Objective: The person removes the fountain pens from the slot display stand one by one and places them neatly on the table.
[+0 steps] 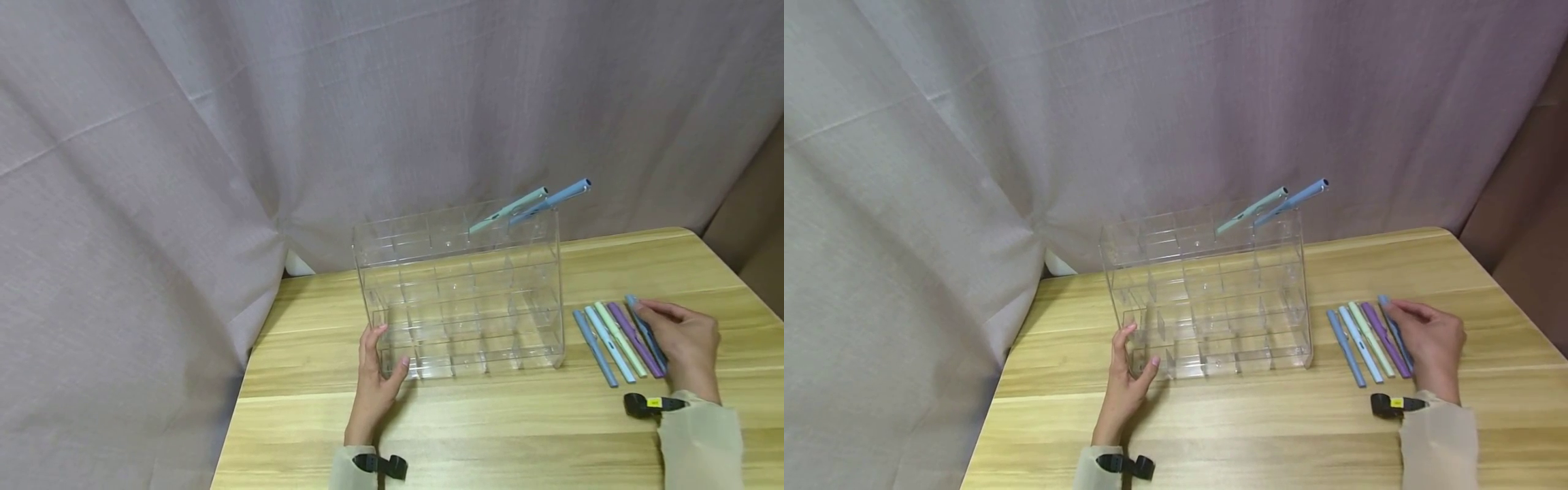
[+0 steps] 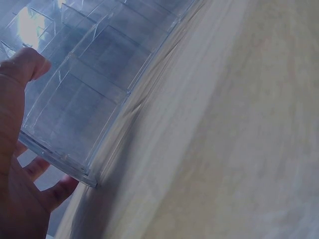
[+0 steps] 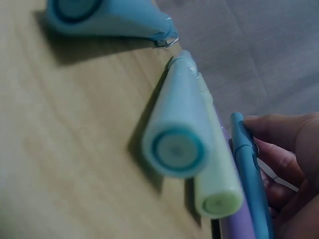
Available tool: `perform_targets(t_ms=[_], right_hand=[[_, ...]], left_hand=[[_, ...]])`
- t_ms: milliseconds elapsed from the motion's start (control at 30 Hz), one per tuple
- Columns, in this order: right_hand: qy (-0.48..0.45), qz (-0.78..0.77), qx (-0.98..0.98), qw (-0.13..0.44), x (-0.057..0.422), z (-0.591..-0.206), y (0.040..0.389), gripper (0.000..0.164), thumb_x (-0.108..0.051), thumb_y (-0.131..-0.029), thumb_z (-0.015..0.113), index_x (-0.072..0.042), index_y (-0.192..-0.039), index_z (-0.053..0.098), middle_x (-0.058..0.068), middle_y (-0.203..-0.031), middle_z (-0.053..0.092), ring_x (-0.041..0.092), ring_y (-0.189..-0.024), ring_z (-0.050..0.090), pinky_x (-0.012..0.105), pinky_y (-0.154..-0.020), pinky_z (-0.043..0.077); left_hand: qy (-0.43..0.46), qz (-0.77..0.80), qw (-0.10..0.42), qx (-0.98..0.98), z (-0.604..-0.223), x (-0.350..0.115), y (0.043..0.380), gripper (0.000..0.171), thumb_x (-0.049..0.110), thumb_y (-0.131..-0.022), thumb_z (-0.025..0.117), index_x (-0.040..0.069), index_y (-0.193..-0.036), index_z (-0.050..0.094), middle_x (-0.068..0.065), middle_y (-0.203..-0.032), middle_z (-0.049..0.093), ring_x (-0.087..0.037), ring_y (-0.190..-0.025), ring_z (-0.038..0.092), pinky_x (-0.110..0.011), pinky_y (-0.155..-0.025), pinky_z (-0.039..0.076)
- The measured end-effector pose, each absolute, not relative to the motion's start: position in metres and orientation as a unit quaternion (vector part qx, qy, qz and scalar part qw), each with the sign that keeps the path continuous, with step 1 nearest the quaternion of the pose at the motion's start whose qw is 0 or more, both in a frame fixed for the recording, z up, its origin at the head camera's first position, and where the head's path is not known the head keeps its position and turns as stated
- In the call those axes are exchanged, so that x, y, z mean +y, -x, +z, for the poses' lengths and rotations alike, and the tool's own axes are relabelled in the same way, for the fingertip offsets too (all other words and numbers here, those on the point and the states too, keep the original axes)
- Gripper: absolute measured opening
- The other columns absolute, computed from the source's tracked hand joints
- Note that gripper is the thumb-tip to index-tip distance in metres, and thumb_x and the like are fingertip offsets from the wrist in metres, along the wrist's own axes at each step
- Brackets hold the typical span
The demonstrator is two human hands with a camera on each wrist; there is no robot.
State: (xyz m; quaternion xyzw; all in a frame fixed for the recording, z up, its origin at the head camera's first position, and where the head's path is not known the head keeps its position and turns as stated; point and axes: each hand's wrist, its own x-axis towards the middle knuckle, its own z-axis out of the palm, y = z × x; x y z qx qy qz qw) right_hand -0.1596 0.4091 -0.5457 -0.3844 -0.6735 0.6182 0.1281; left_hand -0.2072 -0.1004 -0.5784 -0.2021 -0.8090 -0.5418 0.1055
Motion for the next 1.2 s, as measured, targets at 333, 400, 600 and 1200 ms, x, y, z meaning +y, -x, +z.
perform_targets(t_ms=[333, 400, 600, 1200], right_hand=[[0.381, 0.477, -0.783, 0.12, 0.411, -0.556, 0.164, 0.023, -0.049, -0.096, 0.077, -0.028, -0.104, 0.082, -0.047, -0.065, 0.05, -0.008, -0.078, 0.053, 0.018, -0.07, 0.042], [0.38, 0.444, -0.803, 0.118, 0.411, -0.557, 0.165, 0.035, -0.051, -0.097, 0.073, -0.019, -0.11, 0.082, -0.048, -0.065, 0.043, 0.004, -0.091, 0.054, 0.023, -0.076, 0.037], [0.361, 0.409, -0.828, 0.13, 0.409, -0.556, 0.167, 0.05, -0.044, -0.102, 0.069, -0.001, -0.129, 0.073, -0.047, -0.064, 0.036, 0.029, -0.111, 0.052, 0.034, -0.085, 0.032], [0.338, 0.539, -0.732, 0.243, 0.366, -0.48, 0.164, 0.026, -0.035, -0.096, 0.079, -0.03, -0.121, 0.078, -0.04, -0.079, 0.065, -0.013, -0.062, 0.06, 0.005, -0.06, 0.046]], left_hand=[[0.202, -0.539, 0.106, -0.811, -0.581, -0.102, 0.208, 0.07, 0.018, -0.1, 0.074, 0.024, -0.158, 0.037, -0.025, -0.175, 0.019, -0.06, -0.159, 0.026, -0.082, -0.117, 0.037], [0.201, -0.54, 0.105, -0.811, -0.582, -0.102, 0.209, 0.07, 0.018, -0.1, 0.074, 0.026, -0.159, 0.037, -0.024, -0.176, 0.019, -0.059, -0.159, 0.026, -0.082, -0.118, 0.037], [0.205, -0.549, 0.101, -0.804, -0.582, -0.101, 0.209, 0.07, 0.017, -0.101, 0.074, 0.023, -0.159, 0.036, -0.023, -0.176, 0.017, -0.061, -0.16, 0.023, -0.082, -0.117, 0.036], [0.207, -0.54, 0.105, -0.809, -0.581, -0.101, 0.21, 0.071, 0.017, -0.099, 0.074, 0.027, -0.159, 0.037, -0.026, -0.175, 0.02, -0.058, -0.16, 0.026, -0.082, -0.118, 0.037]])
